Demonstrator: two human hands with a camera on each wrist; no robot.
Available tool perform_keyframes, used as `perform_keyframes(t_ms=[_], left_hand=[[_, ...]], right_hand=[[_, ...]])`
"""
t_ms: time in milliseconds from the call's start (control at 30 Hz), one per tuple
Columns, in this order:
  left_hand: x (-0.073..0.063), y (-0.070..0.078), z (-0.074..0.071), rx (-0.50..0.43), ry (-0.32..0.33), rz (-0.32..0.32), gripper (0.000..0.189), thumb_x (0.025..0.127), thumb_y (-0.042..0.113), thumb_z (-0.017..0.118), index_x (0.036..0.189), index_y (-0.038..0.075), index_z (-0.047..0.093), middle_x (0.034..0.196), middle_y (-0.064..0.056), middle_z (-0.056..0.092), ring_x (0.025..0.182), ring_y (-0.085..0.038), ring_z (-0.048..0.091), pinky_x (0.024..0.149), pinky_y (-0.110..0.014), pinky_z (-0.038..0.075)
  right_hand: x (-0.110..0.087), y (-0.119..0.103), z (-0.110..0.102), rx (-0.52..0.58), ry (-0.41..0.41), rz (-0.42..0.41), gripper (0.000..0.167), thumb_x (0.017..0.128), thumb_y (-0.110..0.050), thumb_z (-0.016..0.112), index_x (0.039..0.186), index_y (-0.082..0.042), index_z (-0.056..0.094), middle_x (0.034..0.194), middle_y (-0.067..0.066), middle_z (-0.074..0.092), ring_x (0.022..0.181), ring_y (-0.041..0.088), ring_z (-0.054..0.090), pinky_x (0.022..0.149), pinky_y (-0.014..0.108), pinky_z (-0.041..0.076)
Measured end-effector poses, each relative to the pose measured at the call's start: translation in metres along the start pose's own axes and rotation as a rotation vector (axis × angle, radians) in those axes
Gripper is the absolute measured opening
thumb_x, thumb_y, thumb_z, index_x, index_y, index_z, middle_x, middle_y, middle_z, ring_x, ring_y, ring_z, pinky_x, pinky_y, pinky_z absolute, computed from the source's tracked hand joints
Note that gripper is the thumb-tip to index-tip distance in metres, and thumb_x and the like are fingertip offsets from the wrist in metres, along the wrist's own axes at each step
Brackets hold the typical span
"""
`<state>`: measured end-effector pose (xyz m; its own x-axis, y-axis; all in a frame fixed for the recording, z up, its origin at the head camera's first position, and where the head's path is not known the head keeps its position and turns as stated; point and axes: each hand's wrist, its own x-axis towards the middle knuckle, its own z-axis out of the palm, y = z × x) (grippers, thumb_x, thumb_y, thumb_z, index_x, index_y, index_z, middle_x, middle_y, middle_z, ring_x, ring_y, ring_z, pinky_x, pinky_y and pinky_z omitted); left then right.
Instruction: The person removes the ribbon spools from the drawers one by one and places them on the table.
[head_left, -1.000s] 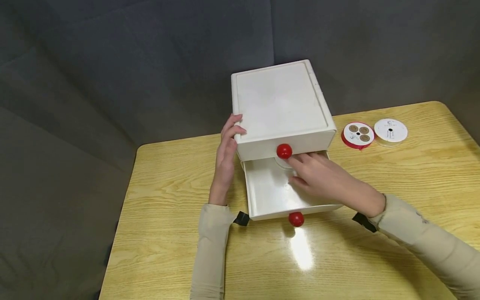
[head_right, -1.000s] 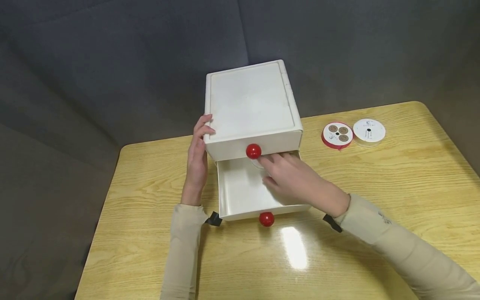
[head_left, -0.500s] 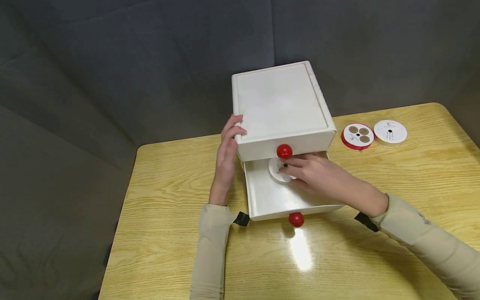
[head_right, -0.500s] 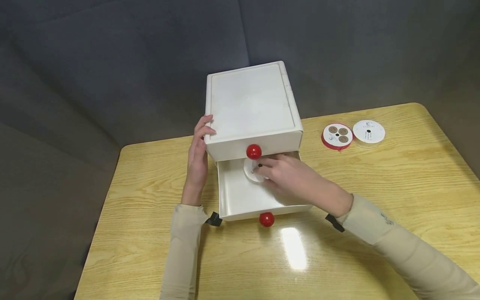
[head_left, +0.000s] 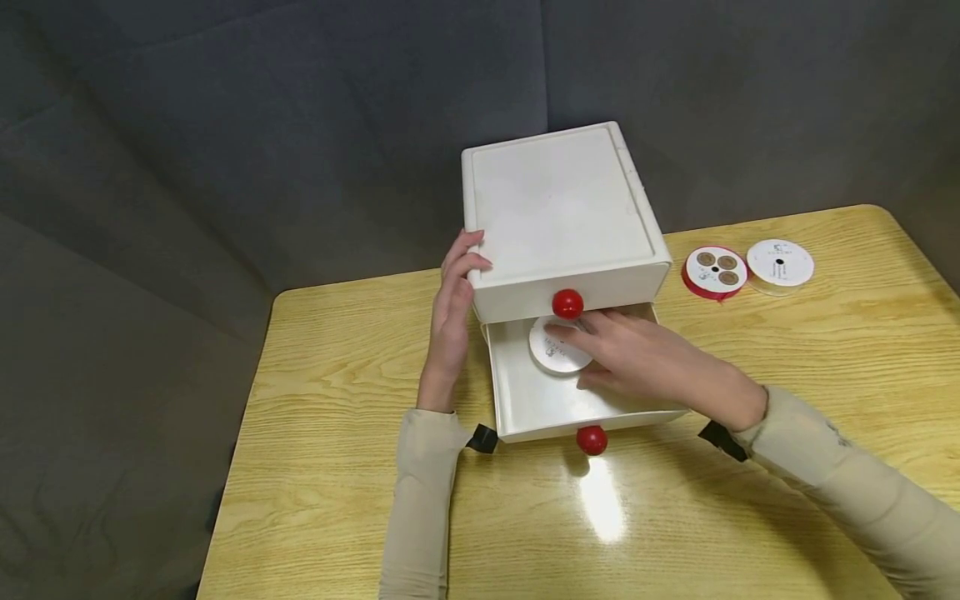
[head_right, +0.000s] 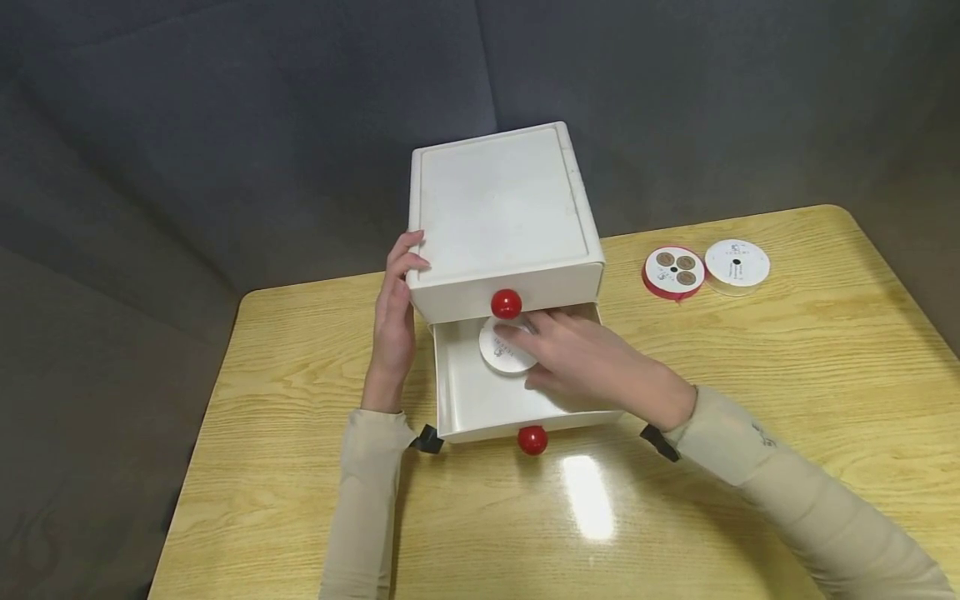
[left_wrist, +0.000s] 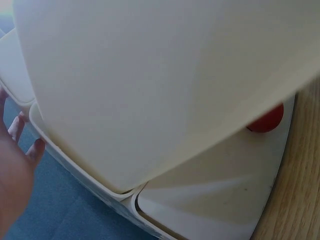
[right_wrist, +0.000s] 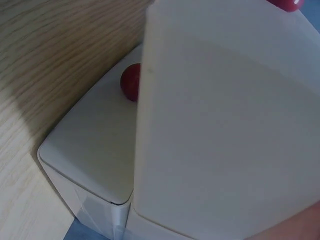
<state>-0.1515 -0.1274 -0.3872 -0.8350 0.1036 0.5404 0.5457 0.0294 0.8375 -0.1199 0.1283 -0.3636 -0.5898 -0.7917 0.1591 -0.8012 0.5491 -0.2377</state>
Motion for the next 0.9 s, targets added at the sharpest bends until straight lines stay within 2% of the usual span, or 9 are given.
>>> perform_keyframes(t_ms=[200, 400, 533, 667, 900], left_hand=[[0.0007, -0.0007, -0.0005, 0.004, -0.002, 0.011, 0.064, 0.107, 0.06, 0.037, 0.114, -0.001, 0.055, 0.155, -0.022, 0.039, 0.156, -0.024, 0.018, 0.126, -0.047, 0.014], [0.0003, -0.001, -0.0008, 0.004, -0.002, 0.012, 0.064, 0.106, 0.06, 0.038, 0.114, -0.001, 0.055, 0.154, -0.023, 0.039, 0.156, -0.024, 0.019, 0.126, -0.047, 0.014], [-0.0001, -0.001, -0.001, 0.003, 0.001, 0.011, 0.062, 0.106, 0.06, 0.038, 0.113, 0.0, 0.055, 0.154, -0.023, 0.04, 0.156, -0.024, 0.019, 0.126, -0.047, 0.014], [-0.0005, -0.001, -0.001, 0.002, 0.001, 0.01, 0.062, 0.106, 0.06, 0.038, 0.114, 0.001, 0.055, 0.154, -0.023, 0.04, 0.156, -0.024, 0.019, 0.126, -0.047, 0.013], [0.0, -0.0014, -0.0012, 0.001, -0.001, 0.008, 0.061, 0.106, 0.06, 0.038, 0.114, 0.001, 0.055, 0.155, -0.023, 0.039, 0.156, -0.024, 0.018, 0.127, -0.047, 0.013]], right_hand=[[0.0021, -0.0015, -0.0001, 0.052, -0.026, 0.07, 0.061, 0.083, -0.02, 0.089, 0.138, -0.009, 0.064, 0.116, 0.017, 0.065, 0.091, 0.027, 0.064, 0.075, 0.042, 0.058], [0.0006, -0.0013, -0.0011, 0.116, 0.011, 0.064, 0.05, 0.081, -0.017, 0.088, 0.127, -0.009, 0.071, 0.118, 0.016, 0.067, 0.085, 0.023, 0.065, 0.071, 0.04, 0.059], [0.0005, -0.0005, -0.0024, 0.176, 0.04, 0.046, 0.044, 0.079, -0.015, 0.089, 0.12, -0.008, 0.074, 0.119, 0.016, 0.068, 0.091, 0.026, 0.067, 0.076, 0.041, 0.061], [0.0001, 0.0018, -0.0039, 0.228, 0.057, 0.032, 0.042, 0.076, -0.016, 0.09, 0.114, -0.007, 0.076, 0.121, 0.019, 0.069, 0.104, 0.033, 0.068, 0.088, 0.046, 0.06], [-0.0005, 0.0014, -0.0065, 0.342, 0.031, 0.078, 0.037, 0.075, -0.014, 0.091, 0.109, -0.009, 0.076, 0.124, 0.016, 0.071, 0.119, 0.042, 0.063, 0.101, 0.058, 0.051]])
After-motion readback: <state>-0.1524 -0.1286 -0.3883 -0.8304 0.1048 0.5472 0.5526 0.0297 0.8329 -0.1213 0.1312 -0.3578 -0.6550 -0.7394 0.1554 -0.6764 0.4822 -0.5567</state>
